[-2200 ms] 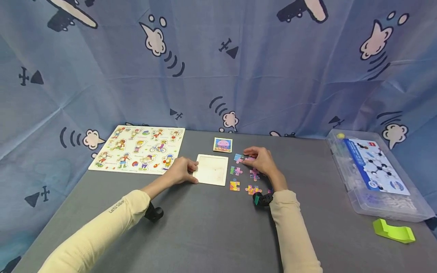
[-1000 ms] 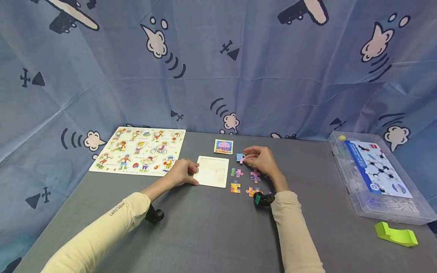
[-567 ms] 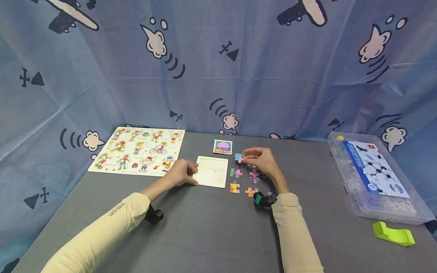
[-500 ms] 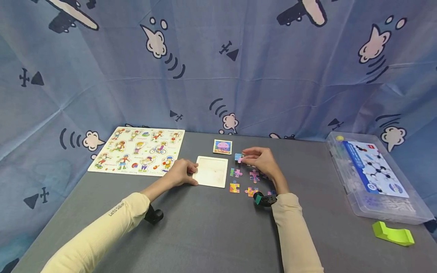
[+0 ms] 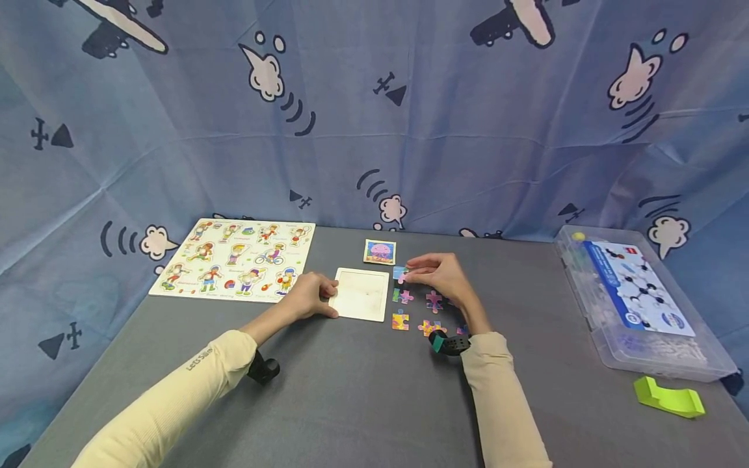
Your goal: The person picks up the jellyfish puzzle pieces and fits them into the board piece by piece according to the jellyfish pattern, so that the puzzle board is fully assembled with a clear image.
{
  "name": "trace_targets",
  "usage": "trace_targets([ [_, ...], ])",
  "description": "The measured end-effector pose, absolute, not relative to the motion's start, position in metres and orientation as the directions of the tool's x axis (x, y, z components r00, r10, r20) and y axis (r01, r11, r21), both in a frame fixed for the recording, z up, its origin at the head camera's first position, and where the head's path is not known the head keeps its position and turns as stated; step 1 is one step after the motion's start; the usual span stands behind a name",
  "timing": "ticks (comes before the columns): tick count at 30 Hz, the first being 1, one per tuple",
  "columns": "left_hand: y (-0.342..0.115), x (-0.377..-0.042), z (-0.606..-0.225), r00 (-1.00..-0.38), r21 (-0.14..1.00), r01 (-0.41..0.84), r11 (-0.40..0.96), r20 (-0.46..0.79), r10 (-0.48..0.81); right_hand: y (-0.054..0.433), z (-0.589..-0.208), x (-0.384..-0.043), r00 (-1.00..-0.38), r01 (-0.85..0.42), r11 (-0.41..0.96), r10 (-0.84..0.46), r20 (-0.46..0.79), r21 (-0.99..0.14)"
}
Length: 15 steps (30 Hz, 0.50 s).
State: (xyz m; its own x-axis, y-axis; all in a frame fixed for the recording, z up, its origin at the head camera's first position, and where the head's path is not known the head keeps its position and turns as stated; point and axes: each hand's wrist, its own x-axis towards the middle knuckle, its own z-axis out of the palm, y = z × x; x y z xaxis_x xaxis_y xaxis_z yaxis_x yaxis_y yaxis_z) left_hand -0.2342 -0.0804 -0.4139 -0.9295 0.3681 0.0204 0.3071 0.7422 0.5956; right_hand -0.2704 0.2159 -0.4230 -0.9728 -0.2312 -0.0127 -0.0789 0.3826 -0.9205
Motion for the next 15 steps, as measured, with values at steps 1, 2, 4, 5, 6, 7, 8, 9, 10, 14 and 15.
trace_targets([
  [1,-0.080,-0.234,-0.414,-0.928,0.598,0.309,0.739,0.022,0.371,0.215,-0.423,-0.270,-0.972,-0.084,0.381,-0.234,-0.009,-0.921],
  [2,-0.080,-0.234,-0.414,-0.927,0.602,0.312,0.735,0.024,0.373,0.214,-0.424,-0.271,-0.971,-0.088,0.375,-0.238,-0.004,-0.923],
  [4,-0.080,-0.234,-0.413,-0.926,0.605,0.317,0.731,0.029,0.377,0.212,-0.424,-0.271,-0.969,-0.099,0.369,-0.246,0.006,-0.924],
  [5,-0.080,-0.234,-0.413,-0.925,0.606,0.318,0.729,0.030,0.379,0.211,-0.425,-0.271,-0.968,-0.103,0.363,-0.250,0.010,-0.926],
  [6,-0.080,-0.233,-0.413,-0.925,0.606,0.319,0.729,0.030,0.379,0.209,-0.425,-0.271,-0.968,-0.104,0.358,-0.252,0.012,-0.928],
  [7,-0.080,-0.233,-0.413,-0.925,0.606,0.317,0.729,0.029,0.378,0.208,-0.425,-0.271,-0.967,-0.105,0.354,-0.254,0.013,-0.929],
  [8,-0.080,-0.233,-0.413,-0.927,0.605,0.314,0.732,0.028,0.374,0.207,-0.425,-0.271,-0.967,-0.105,0.350,-0.256,0.013,-0.931],
  [9,-0.080,-0.233,-0.413,-0.928,0.604,0.311,0.734,0.027,0.371,0.205,-0.425,-0.270,-0.966,-0.106,0.346,-0.258,0.015,-0.932],
  [10,-0.080,-0.233,-0.413,-0.929,0.603,0.309,0.735,0.026,0.370,0.203,-0.425,-0.270,-0.965,-0.107,0.337,-0.261,0.017,-0.935],
  [14,-0.080,-0.233,-0.412,-0.930,0.600,0.307,0.739,0.023,0.367,0.197,-0.425,-0.270,-0.961,-0.118,0.316,-0.276,0.028,-0.942],
  [15,-0.080,-0.234,-0.412,-0.929,0.599,0.310,0.738,0.025,0.370,0.195,-0.425,-0.271,-0.960,-0.119,0.307,-0.278,0.030,-0.944],
])
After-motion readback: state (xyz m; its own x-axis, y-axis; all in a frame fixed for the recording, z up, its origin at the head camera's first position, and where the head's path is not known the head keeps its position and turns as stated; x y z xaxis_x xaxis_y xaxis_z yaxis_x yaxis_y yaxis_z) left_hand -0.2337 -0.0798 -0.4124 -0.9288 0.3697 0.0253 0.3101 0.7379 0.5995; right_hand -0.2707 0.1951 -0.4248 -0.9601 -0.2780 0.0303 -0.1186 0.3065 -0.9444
